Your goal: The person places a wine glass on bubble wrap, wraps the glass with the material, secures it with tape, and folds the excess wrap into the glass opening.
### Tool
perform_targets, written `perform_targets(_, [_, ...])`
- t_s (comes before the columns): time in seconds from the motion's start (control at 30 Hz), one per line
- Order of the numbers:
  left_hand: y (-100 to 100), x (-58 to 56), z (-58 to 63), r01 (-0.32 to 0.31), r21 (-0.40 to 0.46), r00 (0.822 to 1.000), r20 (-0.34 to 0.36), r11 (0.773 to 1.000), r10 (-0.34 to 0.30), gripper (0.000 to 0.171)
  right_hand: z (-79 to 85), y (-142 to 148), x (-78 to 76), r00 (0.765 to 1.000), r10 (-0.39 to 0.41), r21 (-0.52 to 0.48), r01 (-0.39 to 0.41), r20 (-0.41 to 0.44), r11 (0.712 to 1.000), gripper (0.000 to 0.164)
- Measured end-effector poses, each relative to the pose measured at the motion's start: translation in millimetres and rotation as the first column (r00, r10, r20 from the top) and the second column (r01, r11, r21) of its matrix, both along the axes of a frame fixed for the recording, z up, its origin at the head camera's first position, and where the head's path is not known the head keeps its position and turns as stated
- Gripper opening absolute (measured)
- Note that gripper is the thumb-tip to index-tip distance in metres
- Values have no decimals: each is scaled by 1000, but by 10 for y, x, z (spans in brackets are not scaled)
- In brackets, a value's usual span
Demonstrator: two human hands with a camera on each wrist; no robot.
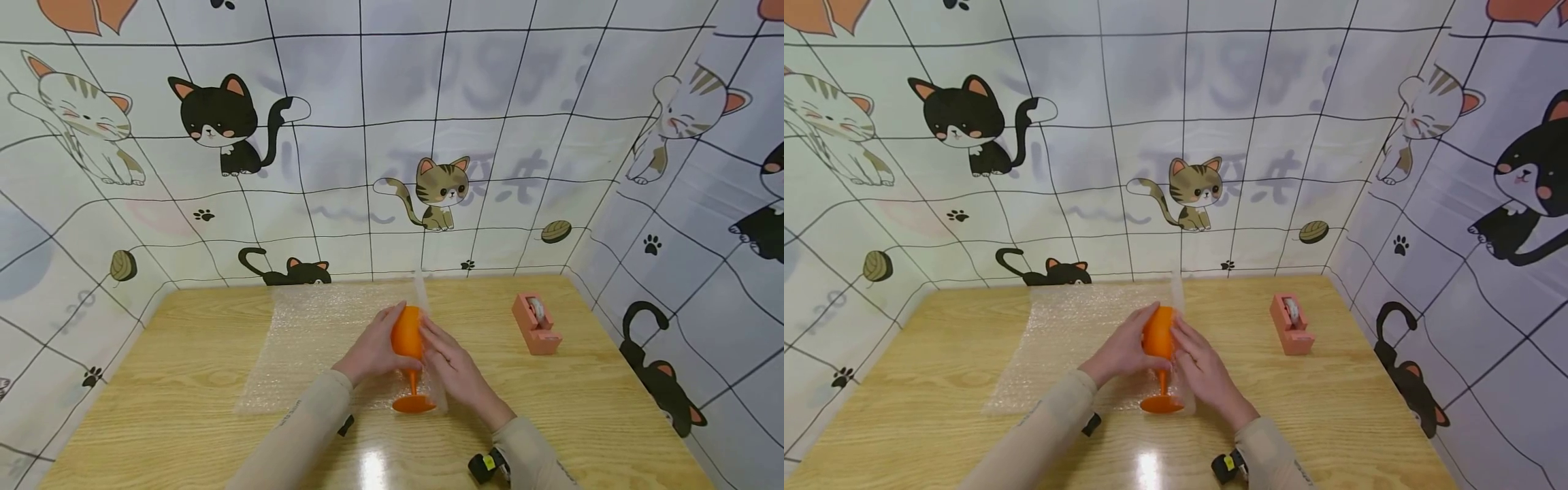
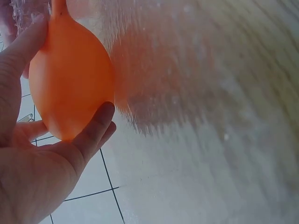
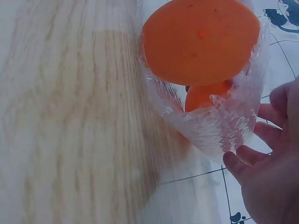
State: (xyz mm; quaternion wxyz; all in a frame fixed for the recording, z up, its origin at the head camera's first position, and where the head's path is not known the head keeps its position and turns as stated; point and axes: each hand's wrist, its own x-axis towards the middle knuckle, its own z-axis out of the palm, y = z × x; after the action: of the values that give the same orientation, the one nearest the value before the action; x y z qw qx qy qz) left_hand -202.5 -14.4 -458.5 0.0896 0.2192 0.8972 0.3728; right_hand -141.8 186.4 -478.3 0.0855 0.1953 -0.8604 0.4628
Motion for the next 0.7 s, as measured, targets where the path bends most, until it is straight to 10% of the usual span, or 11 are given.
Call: perform_targets(0.7, [-144,-52,-81,15,-13,999,-42,1000,-16,118,58,-84,-68,991,45,73,-36,-122,997,51])
